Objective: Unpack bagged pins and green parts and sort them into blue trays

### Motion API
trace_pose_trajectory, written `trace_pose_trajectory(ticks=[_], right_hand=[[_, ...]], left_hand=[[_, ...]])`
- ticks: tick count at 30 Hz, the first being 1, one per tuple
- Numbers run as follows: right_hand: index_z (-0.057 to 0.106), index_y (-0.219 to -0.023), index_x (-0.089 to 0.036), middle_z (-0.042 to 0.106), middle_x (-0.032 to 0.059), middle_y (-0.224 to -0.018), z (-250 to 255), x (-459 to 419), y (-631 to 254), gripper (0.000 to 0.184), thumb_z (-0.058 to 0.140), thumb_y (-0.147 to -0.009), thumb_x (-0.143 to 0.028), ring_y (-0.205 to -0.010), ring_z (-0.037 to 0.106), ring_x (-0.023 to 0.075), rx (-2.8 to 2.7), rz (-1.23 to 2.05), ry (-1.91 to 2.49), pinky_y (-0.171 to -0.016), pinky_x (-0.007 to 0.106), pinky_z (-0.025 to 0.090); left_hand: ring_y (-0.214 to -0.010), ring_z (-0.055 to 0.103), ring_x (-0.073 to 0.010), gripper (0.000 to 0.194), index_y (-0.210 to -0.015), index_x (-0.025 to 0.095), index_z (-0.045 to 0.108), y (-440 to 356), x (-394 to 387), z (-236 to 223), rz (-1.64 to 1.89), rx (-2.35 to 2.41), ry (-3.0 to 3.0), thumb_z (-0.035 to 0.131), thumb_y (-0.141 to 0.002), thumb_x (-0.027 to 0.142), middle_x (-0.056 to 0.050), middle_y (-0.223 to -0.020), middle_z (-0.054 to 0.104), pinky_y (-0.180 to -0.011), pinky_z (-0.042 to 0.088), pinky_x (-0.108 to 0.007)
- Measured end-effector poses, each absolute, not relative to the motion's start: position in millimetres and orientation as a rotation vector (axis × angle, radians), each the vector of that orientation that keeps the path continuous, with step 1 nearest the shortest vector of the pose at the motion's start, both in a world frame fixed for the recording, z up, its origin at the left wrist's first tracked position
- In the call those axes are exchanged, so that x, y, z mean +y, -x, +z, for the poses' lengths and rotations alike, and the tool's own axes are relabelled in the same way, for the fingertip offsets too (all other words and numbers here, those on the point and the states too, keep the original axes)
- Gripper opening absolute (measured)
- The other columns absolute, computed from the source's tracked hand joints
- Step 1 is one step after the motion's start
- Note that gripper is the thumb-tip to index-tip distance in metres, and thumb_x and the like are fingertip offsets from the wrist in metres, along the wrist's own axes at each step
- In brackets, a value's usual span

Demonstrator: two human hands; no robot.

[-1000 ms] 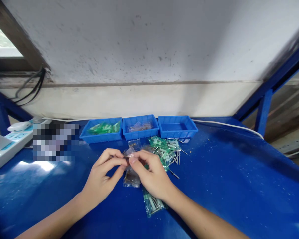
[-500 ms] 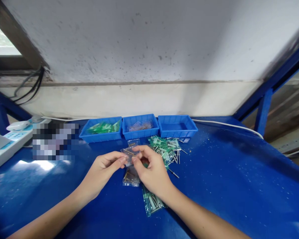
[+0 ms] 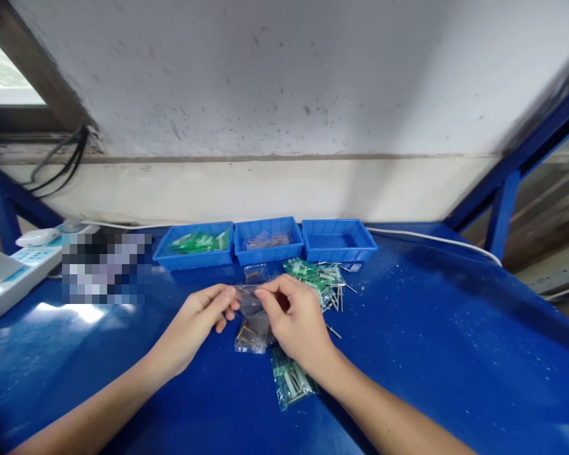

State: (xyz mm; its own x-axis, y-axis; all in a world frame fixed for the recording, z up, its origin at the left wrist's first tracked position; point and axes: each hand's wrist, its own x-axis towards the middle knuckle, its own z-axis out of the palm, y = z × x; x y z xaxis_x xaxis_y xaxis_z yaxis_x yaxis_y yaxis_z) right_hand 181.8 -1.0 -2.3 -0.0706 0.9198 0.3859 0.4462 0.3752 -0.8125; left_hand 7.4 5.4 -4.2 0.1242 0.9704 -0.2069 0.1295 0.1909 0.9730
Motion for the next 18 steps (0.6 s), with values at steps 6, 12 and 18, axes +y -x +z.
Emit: trace_pose_trajectory(ticks=[6,12,18], right_hand=[[0.065,-0.086,-0.02,0.07,0.0046,-0.082,-4.5,-8.2,-179.6,0.011,0.055,-0.084,-0.016,-0.075,0.065,0.0158,-1.806,0.384,1.036,-0.069,0.03,0.052],[0.065,-0.1,-0.021,0.065,0.0076,-0.107,-7.0,-4.6,-178.7,0.025,0.05,-0.082,-0.012,-0.101,0.06,0.0198,-1.861,0.497,1.053,-0.087,0.039,0.049],[0.068,-0.081,-0.019,0.06,0.0048,-0.078,-0.1,-3.2,-179.6,0.024,0.051,-0.086,-0.035,-0.076,0.058,0.0171,-1.689,0.879,1.199,-0.071,0.033,0.048]], left_hand=[[-0.049,0.046,-0.008,0.051,-0.078,0.012,0.058,-4.3,9.2,-4.2,0.716,1.075,-0.829,0.046,-0.081,0.062,-0.002,-0.065,0.055,-0.044,0.031,-0.019],[-0.061,0.048,-0.0092,0.016,-0.082,0.018,0.061,-0.7,6.2,-5.2,1.009,1.192,-1.337,0.058,-0.084,0.033,0.002,-0.067,0.054,-0.058,0.037,-0.02],[-0.065,0.052,-0.0108,0.008,-0.082,0.02,0.065,-2.8,-3.6,-7.8,1.215,1.239,-2.04,0.057,-0.082,0.017,-0.002,-0.085,0.056,-0.059,0.042,-0.023]])
